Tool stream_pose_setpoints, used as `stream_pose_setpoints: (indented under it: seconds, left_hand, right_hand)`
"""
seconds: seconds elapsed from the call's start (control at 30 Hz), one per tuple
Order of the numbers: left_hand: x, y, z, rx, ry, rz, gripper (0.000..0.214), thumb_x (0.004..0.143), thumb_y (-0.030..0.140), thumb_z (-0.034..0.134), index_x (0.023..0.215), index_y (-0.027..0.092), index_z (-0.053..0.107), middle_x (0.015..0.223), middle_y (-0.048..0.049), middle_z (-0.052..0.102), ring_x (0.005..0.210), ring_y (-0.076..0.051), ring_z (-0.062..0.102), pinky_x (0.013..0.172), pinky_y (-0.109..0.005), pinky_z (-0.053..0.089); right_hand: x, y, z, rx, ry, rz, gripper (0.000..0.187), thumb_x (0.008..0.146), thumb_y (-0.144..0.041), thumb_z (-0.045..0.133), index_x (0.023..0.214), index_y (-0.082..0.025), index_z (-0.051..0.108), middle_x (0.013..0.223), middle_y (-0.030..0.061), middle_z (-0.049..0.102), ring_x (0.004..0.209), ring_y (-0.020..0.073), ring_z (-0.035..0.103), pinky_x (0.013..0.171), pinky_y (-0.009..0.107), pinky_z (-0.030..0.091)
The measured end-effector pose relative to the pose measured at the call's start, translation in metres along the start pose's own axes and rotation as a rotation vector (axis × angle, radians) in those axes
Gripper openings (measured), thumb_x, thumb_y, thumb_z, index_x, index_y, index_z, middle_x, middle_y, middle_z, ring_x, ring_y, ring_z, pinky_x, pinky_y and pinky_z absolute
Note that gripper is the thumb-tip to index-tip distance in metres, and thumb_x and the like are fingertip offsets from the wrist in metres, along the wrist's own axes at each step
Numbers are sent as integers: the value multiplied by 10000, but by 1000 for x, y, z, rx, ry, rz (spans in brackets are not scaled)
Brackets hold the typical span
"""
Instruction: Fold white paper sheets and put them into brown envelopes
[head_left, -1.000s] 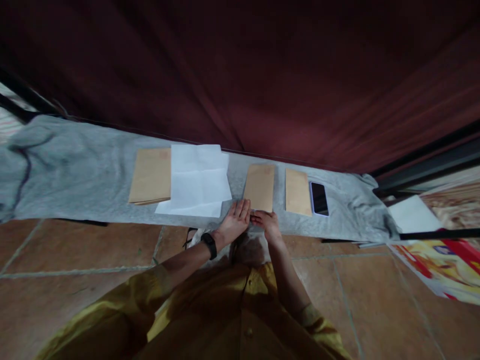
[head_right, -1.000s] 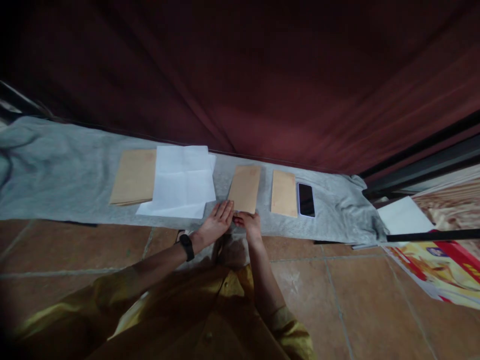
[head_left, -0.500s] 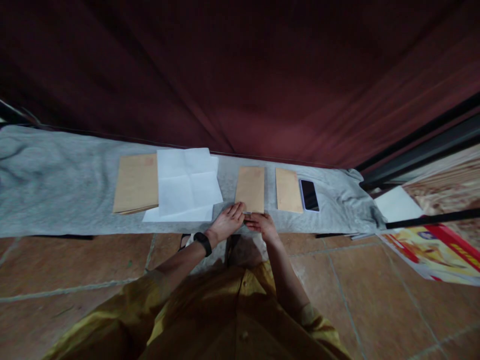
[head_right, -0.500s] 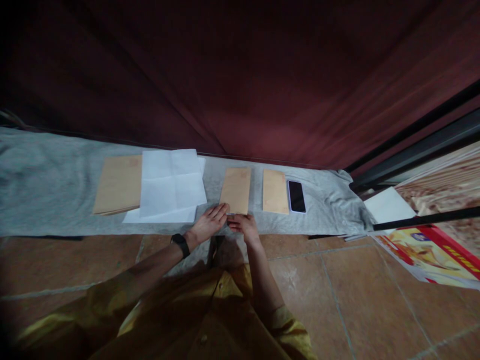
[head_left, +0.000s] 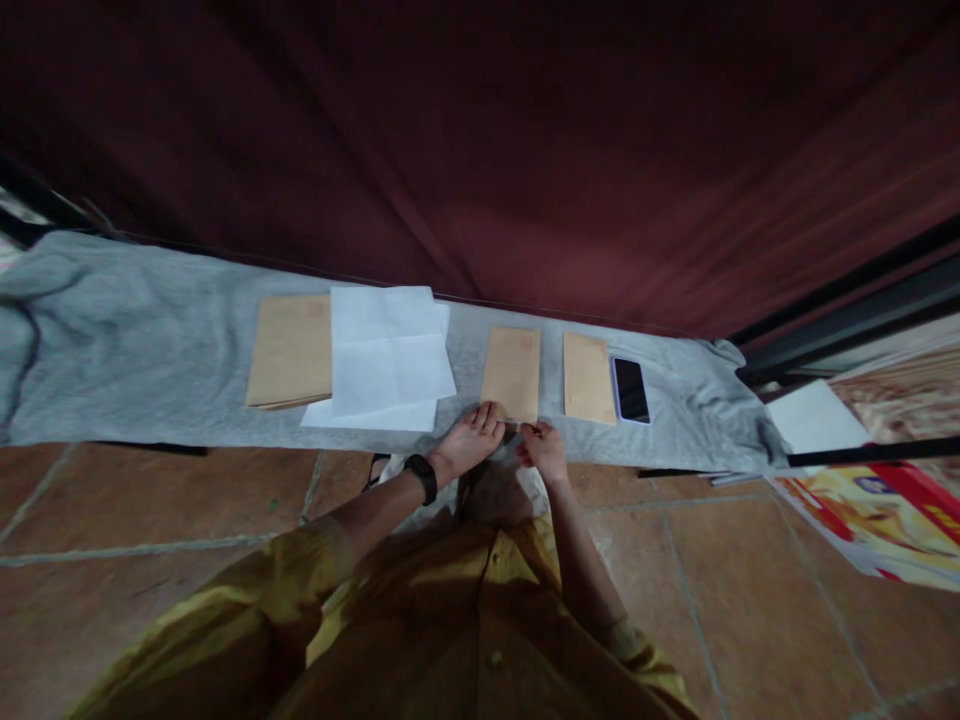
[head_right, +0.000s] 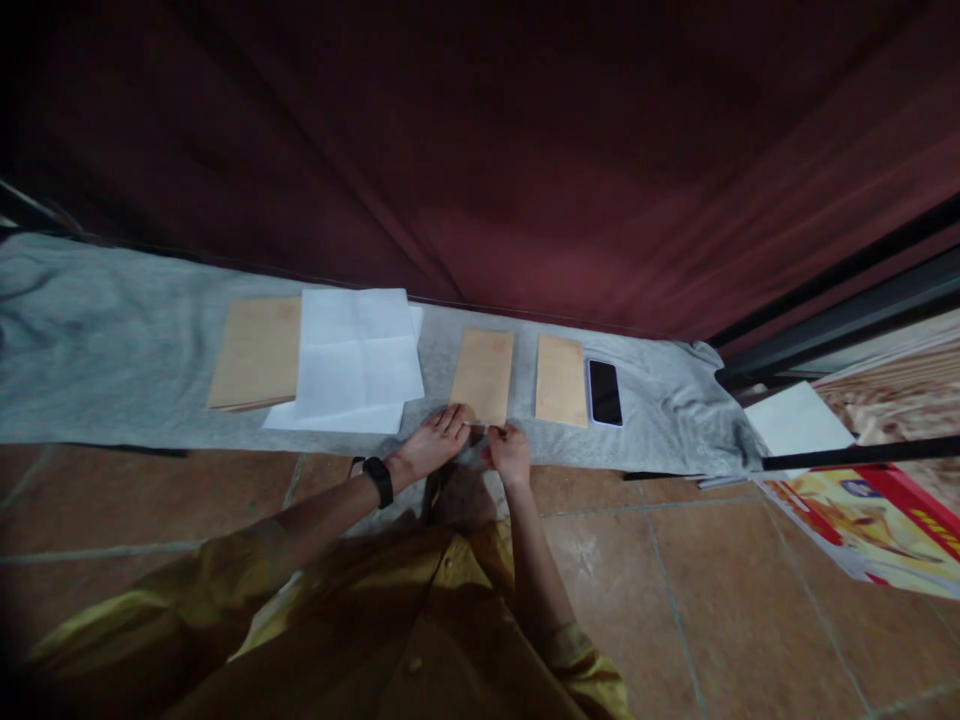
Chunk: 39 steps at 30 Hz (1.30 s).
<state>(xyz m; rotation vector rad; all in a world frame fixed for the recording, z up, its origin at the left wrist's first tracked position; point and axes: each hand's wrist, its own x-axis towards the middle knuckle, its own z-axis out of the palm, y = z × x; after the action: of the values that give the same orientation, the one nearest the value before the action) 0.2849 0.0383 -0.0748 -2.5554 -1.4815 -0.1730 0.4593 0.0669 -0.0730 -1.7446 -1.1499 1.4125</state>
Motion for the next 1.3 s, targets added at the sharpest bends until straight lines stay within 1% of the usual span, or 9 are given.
stream_pose_setpoints:
  seconds: [0.1,0.2,0.3,0.4,0.53,0.67,0.77,0.93,1.3]
  left_hand:
    - [-1,0,1,-18,5,-1,307,953,86,451,1192,79,643,1365,-222,621,1296,-281,583,1024,-395,483]
    - [-2,-1,-1,-23,10,18,294,956,102,465,1192,102,640,1337,-199,631,1281,-266,577,1036,-395,469]
    - [-3,-2,-4,-29,2,47,256,957,108,479,1149,123,648,1266,-168,649,1240,-250,581,1029,-386,465]
    - [-3,-3,-7,-41,-8,46,235,961,111,481,1129,133,644,1200,-145,655,1199,-239,582,1010,-375,466]
    - [-3,-5,-9,-38,10,39,212,965,114,480,1107,139,636,1131,-112,652,1146,-238,587,968,-358,476]
    - [-4,-7,-11,-64,5,8,185,952,102,496,1063,161,632,1068,-88,645,1070,-230,599,917,-357,493]
    - [-5,-9,-11,-92,4,-10,190,942,95,503,1066,171,626,1075,-82,645,1062,-230,600,910,-364,501]
    - [-8,-12,-6,-169,19,-40,233,934,82,504,1112,177,620,1122,-76,654,1107,-224,601,953,-361,503]
    - [-12,-13,10,-328,52,-154,382,908,43,480,1246,174,599,1195,-103,666,1148,-238,606,1028,-381,499]
  right_hand:
    - [-2,-2,-3,-228,74,-116,228,834,-330,642,627,-238,611,406,-51,551,413,130,547,503,228,439]
    - [-6,-2,-6,-411,179,-189,263,842,-344,671,612,-249,583,487,-8,592,655,194,675,687,274,484]
    - [-13,1,-7,-458,287,-240,211,824,-349,730,698,-244,596,592,23,624,822,239,698,774,307,479]
    - [-19,5,-8,-433,344,-303,127,834,-324,733,844,-231,647,630,11,598,796,229,670,798,323,479]
    - [-19,7,-9,-438,246,-488,158,901,-298,627,1024,-230,698,874,52,645,796,200,617,851,343,489]
    - [-13,10,-12,-419,133,-660,239,885,-291,629,1099,-236,721,1073,87,627,996,229,586,971,377,483]
    - [-10,14,-14,-414,99,-690,232,893,-264,612,1088,-239,733,1096,92,621,1071,238,572,1016,395,471]
    - [-6,18,-14,-429,104,-684,205,909,-235,589,1040,-235,747,1092,90,630,1083,229,579,1022,373,471]
    - [5,18,-12,-594,217,-666,191,957,-254,550,952,-209,735,1002,76,661,926,203,625,898,328,515]
